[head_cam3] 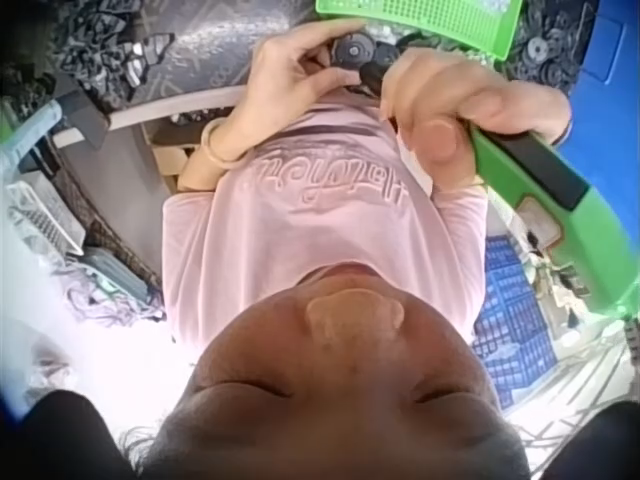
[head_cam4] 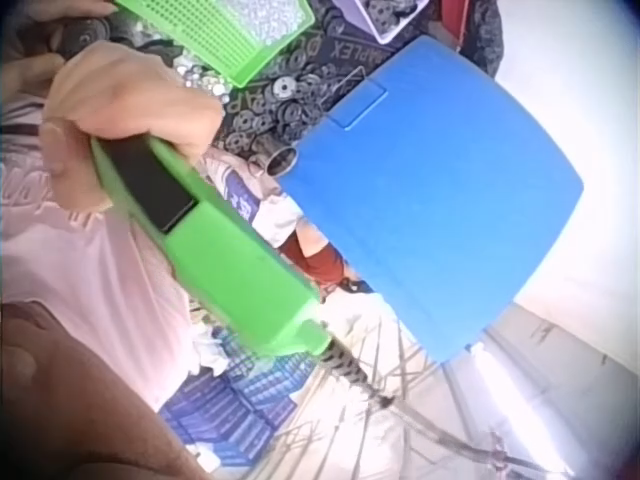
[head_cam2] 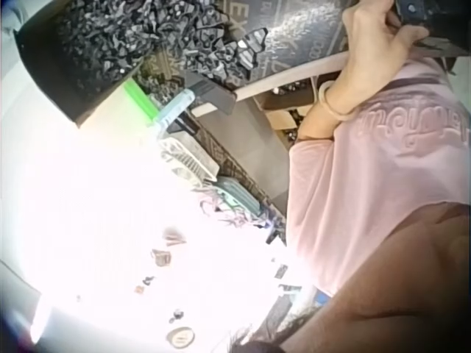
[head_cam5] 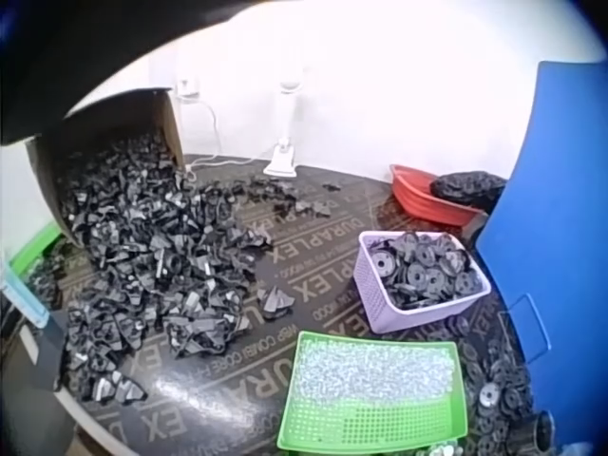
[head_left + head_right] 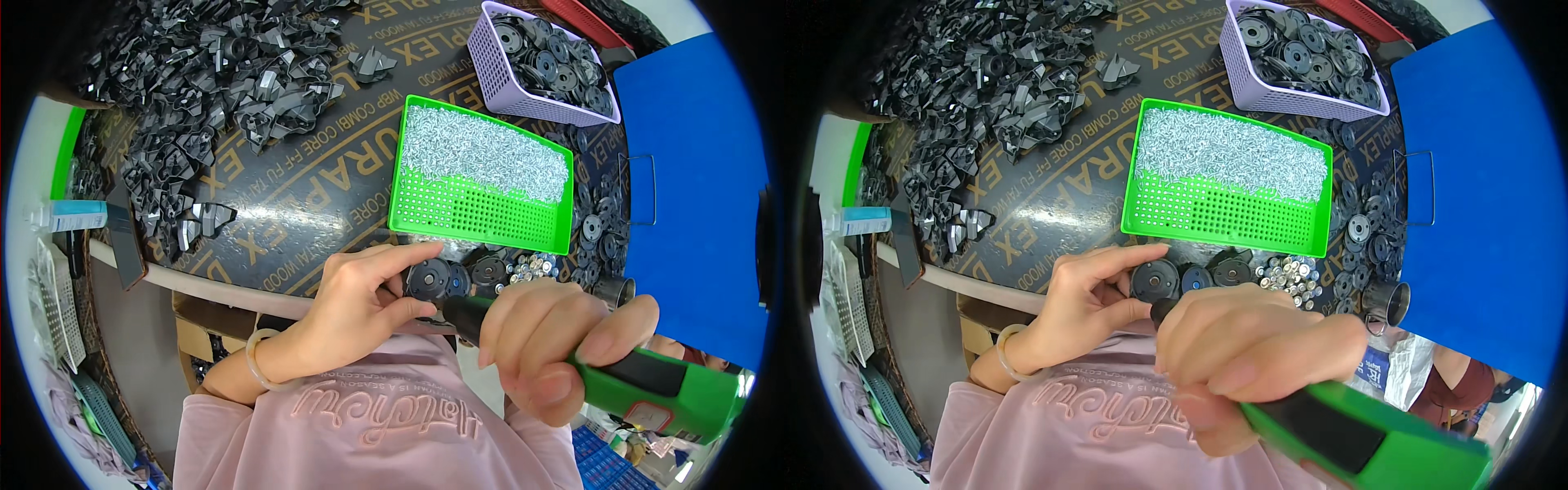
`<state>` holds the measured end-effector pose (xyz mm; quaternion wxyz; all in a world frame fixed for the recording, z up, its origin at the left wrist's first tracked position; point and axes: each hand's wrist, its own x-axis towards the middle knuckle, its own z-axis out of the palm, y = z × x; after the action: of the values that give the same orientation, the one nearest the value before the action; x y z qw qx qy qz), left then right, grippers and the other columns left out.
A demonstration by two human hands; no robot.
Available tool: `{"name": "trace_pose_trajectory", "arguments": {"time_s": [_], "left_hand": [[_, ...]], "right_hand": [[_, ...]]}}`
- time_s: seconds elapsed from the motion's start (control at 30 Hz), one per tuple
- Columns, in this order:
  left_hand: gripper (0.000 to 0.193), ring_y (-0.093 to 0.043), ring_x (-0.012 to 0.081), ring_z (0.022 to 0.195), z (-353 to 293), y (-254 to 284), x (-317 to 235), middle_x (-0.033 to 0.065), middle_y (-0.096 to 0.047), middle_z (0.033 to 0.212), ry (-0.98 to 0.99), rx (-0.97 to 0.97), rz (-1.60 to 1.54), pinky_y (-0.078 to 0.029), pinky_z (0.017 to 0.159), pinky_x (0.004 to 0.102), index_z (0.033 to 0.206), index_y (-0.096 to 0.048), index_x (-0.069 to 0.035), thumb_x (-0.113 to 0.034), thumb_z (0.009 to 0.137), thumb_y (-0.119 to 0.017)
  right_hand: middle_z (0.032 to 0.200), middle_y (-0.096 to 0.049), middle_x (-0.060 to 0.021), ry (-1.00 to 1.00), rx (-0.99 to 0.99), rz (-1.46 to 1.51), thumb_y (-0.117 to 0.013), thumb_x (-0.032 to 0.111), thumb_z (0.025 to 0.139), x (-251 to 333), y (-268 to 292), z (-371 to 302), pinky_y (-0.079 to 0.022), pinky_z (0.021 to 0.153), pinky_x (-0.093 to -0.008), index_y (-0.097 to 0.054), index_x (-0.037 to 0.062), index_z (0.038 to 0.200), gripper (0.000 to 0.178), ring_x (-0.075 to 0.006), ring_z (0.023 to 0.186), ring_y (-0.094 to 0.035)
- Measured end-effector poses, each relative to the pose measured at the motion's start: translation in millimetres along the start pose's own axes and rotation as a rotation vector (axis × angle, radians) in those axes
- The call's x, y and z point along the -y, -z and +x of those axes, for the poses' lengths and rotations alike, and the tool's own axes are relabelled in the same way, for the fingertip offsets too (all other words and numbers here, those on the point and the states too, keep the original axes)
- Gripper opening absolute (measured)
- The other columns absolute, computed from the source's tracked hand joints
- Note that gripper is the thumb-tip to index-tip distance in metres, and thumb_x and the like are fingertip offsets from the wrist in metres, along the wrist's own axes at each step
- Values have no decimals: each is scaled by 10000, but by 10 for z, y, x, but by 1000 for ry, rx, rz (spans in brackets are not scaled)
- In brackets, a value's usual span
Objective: Assembling small plastic and metal components for toys using an electric screwdriver at a factory workbench.
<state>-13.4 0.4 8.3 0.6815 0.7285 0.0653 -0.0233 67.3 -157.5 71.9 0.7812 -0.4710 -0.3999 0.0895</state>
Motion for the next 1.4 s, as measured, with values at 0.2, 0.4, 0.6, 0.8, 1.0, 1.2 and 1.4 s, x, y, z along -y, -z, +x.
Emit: {"name": "trace_pose_trajectory", "arguments": {"time_s": [0.2, 0.4, 0.6, 0.8, 1.0, 1.2, 1.4], "left_hand": [[517, -506, 77, 658, -147, 382, -273, 70, -663, 896, 24, 238, 129, -426, 551, 243, 1203, -704, -36, -10, 705, -841], [481, -599, 156, 639, -905, 1467, 23, 118, -698, 936, 238, 476, 415, -479, 571, 272, 1113, -734, -42, -1, 647, -847], [655, -738, 253, 824, -1890, 2148, 1050, 173, -738, 848, 979, 83, 743, -579, 753, 326, 1104, -748, -67, -80, 467, -901], [564, -742, 273, 767, -1845, 1934, 1051, 174, -743, 877, 746, 101, 1176, -597, 716, 335, 1055, -746, -3, -91, 520, -902], [287, -619, 105, 583, -918, 761, -13, 77, -667, 730, 218, 68, 459, -499, 539, 251, 929, -726, 16, -82, 709, -881], [388, -556, 274, 811, -284, -64, 17, 78, -643, 834, -345, -276, 705, -449, 733, 364, 860, -676, -22, -222, 621, -907], [477, -506, 356, 1019, -103, -237, 240, 158, -596, 1167, -550, -449, 962, -412, 897, 459, 1032, -663, -42, -406, 760, -808]], "right_hand": [[686, -567, -35, 102, 39, 29, -803, 347, 857, 294, 250, 9, -503, 605, -317, -391, 64, 1289, 661, -164, 575, -534], [1090, -517, -161, 221, 51, -177, -753, 680, 759, 492, 625, -269, -423, 898, -473, -191, 21, 1501, 1141, -241, 853, -561], [1514, -250, -329, 334, -153, -254, -626, 812, 750, 604, 747, -539, -252, 1142, -659, -58, 82, 1576, 1240, -471, 1328, -422], [1452, -397, -282, 906, -1004, -997, -624, 705, 829, 633, 619, -527, -271, 1147, -621, -388, 94, 1451, 904, -431, 1358, -395], [1217, -524, -75, 196, -103, 446, -682, 306, 937, 802, 236, -691, -369, 1072, -451, -518, 173, 1375, 486, -243, 1105, -552], [766, -644, -26, 678, -553, 1128, -733, 519, 877, 319, -292, -112, -445, 504, -250, -653, 78, 867, 448, -145, 620, -532], [845, -603, 0, 324, -224, 1194, -519, 531, 984, 494, -53, -246, -467, 492, -320, -539, 333, 1144, 255, -203, 614, -533]]}}
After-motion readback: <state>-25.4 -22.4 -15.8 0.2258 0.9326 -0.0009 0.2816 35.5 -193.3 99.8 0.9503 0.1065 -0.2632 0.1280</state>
